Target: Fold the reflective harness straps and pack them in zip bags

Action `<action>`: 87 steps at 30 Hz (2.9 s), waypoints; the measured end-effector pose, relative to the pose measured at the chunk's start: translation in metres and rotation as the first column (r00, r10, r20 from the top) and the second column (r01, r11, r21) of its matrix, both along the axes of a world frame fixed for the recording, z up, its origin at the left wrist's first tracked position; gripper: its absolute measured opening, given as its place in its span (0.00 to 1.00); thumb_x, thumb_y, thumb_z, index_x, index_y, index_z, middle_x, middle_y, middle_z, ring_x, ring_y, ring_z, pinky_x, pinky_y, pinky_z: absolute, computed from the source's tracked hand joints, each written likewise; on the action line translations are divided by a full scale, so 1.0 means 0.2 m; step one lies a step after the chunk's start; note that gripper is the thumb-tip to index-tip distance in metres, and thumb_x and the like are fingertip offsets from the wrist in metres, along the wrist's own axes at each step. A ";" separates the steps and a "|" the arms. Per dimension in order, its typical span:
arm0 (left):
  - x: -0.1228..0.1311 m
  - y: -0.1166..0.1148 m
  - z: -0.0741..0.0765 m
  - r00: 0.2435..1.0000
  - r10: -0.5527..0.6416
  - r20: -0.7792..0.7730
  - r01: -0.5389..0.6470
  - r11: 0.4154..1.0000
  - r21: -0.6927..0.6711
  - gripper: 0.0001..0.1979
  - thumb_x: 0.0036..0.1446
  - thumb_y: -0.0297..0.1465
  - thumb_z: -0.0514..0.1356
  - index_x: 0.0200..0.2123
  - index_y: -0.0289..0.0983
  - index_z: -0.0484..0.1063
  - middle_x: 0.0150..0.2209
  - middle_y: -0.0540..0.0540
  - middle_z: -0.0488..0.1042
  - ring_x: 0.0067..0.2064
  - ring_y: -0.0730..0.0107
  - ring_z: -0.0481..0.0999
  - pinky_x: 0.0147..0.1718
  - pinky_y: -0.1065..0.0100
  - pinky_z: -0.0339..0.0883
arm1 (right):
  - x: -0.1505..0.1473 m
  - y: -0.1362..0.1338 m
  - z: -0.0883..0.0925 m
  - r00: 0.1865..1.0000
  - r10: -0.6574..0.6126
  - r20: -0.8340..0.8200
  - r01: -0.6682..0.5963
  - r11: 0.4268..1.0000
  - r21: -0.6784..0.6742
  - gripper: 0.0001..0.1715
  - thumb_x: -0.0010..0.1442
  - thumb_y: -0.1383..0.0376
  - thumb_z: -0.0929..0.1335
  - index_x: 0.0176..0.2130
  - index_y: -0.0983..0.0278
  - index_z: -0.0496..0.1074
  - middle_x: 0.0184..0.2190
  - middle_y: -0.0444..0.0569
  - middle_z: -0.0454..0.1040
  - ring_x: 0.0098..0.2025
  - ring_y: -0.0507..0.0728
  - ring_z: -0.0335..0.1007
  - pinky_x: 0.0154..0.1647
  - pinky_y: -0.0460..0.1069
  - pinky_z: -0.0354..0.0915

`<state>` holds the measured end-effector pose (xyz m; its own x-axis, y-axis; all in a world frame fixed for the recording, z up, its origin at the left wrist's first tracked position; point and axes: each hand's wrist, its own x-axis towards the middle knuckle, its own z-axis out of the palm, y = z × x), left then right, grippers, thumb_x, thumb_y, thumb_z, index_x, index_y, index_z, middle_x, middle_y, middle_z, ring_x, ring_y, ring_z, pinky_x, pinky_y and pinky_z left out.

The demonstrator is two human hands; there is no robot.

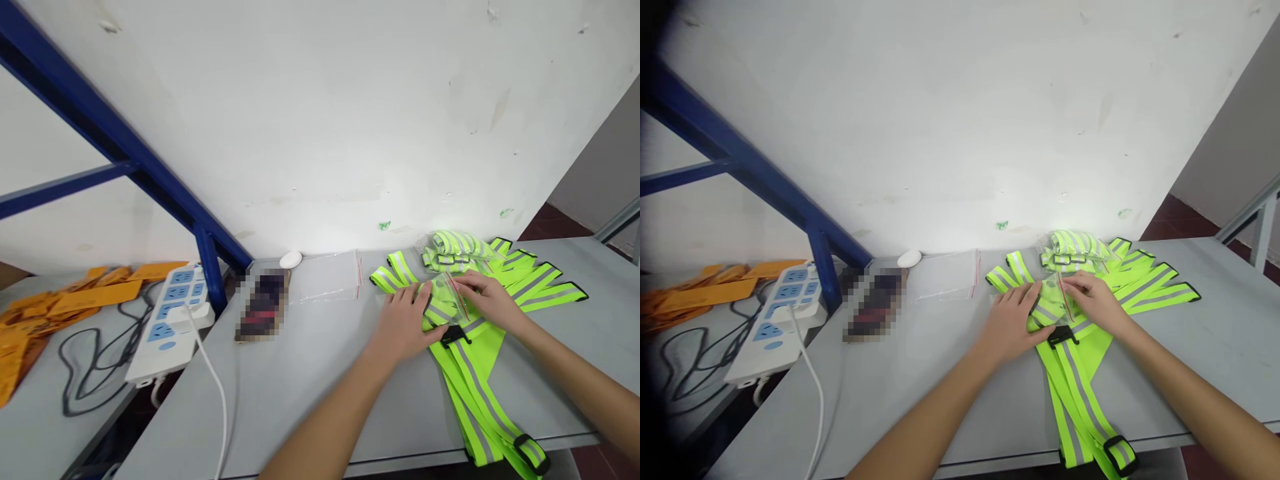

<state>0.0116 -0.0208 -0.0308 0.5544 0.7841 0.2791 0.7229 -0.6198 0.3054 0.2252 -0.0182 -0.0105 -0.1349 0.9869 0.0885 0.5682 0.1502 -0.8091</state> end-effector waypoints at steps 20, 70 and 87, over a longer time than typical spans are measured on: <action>0.03 -0.01 0.01 0.993 -0.088 -0.076 0.091 0.995 0.039 0.45 0.50 0.58 0.56 0.64 0.39 0.53 0.57 0.38 0.67 0.56 0.49 0.66 0.53 0.50 0.60 | -0.10 -0.06 -0.09 0.998 0.040 -0.053 -0.044 0.996 -0.072 0.19 0.52 0.51 0.71 0.22 0.63 0.72 0.22 0.43 0.63 0.26 0.53 0.59 0.28 0.48 0.59; -0.29 0.11 0.20 0.783 -0.093 0.615 -0.247 0.861 0.444 0.14 0.59 0.44 0.59 0.39 0.40 0.73 0.53 0.38 0.72 0.51 0.58 0.73 0.49 0.55 0.67 | -0.46 0.13 0.18 0.972 0.109 -0.206 -0.030 0.936 0.352 0.10 0.65 0.59 0.62 0.34 0.61 0.65 0.28 0.45 0.69 0.29 0.54 0.64 0.29 0.49 0.60; -0.34 0.08 0.43 0.983 0.183 0.027 -0.179 0.899 0.400 0.10 0.59 0.39 0.59 0.40 0.43 0.77 0.66 0.42 0.56 0.64 0.42 0.55 0.57 0.30 0.44 | -0.47 0.22 0.20 0.953 0.169 -0.252 -0.086 0.947 0.311 0.07 0.64 0.62 0.62 0.33 0.61 0.65 0.26 0.43 0.65 0.27 0.53 0.59 0.27 0.48 0.57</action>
<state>-0.0570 -0.0044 0.0552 0.4183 0.6957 0.5839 0.8361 -0.5461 0.0517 0.1312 0.0255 0.0298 -0.1879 0.8871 0.4215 0.2930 0.4603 -0.8380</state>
